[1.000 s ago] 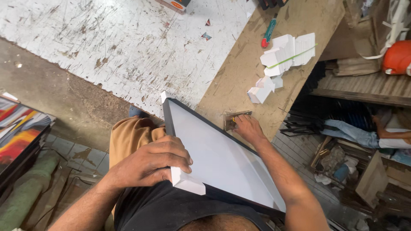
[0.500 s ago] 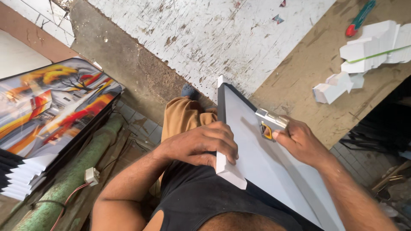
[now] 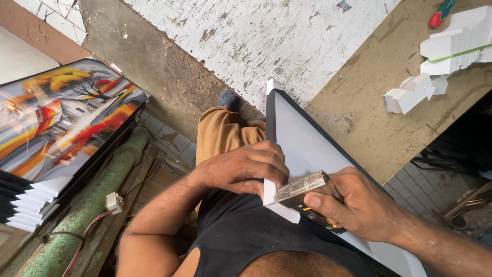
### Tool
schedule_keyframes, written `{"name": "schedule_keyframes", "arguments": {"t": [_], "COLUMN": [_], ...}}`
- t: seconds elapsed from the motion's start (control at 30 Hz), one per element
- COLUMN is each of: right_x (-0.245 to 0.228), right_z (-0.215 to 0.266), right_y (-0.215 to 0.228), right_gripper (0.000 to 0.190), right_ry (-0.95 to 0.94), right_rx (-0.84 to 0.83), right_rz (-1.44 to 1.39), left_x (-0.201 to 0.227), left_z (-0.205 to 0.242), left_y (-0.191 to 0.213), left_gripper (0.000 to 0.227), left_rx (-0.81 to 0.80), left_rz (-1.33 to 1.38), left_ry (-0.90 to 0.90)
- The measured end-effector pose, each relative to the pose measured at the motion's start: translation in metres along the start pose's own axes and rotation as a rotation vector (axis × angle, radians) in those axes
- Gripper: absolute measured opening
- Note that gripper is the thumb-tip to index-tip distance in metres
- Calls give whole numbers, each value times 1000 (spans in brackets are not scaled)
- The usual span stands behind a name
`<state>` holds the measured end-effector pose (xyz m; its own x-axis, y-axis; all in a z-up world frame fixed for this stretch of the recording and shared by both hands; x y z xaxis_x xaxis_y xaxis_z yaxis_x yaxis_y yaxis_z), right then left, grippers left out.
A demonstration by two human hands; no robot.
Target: The person assembles picture frames by placing white foam corner pieces onto the back of framed prints and securing them with a staple gun. The person handles multiple frames, flips them to attach the corners, and stacks the completed units.
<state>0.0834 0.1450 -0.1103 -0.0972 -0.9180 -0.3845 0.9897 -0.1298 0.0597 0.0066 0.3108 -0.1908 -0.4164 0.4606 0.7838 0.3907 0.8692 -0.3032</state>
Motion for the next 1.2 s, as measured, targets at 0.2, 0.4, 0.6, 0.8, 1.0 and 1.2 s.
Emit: {"name": "schedule_keyframes", "arguments": {"t": [0.2, 0.4, 0.6, 0.8, 1.0, 1.2], "right_x": [5, 60, 142, 167, 125, 119], "right_z": [1, -42, -125, -90, 52, 161], "right_y": [2, 78, 136, 145, 76, 64], "right_gripper": [63, 49, 39, 53, 69, 56], "right_ry": [46, -48, -259, -250, -67, -183], "right_rx": [30, 475, 1048, 857, 347, 1046], "right_rz": [-33, 227, 992, 933, 117, 406], "left_x": [2, 1, 8, 10, -21, -90], "left_z": [0, -1, -7, -22, -52, -68], "left_y": [1, 1, 6, 14, 23, 54], "left_gripper": [36, 37, 36, 33, 36, 66], "left_rx": [-3, -5, -14, -32, 144, 237], "left_rz": [-15, -1, -30, -38, -91, -161], "left_ry": [16, 27, 58, 111, 115, 241]}}
Point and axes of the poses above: each hand's wrist, its own z-axis away from the middle knuckle, its own y-axis out of the back of the hand, x = y × z, the point moved 7 cm from there along -z, towards the middle knuckle, and after that the axes turned 4 degrees about -y, right-handed, at the moved point
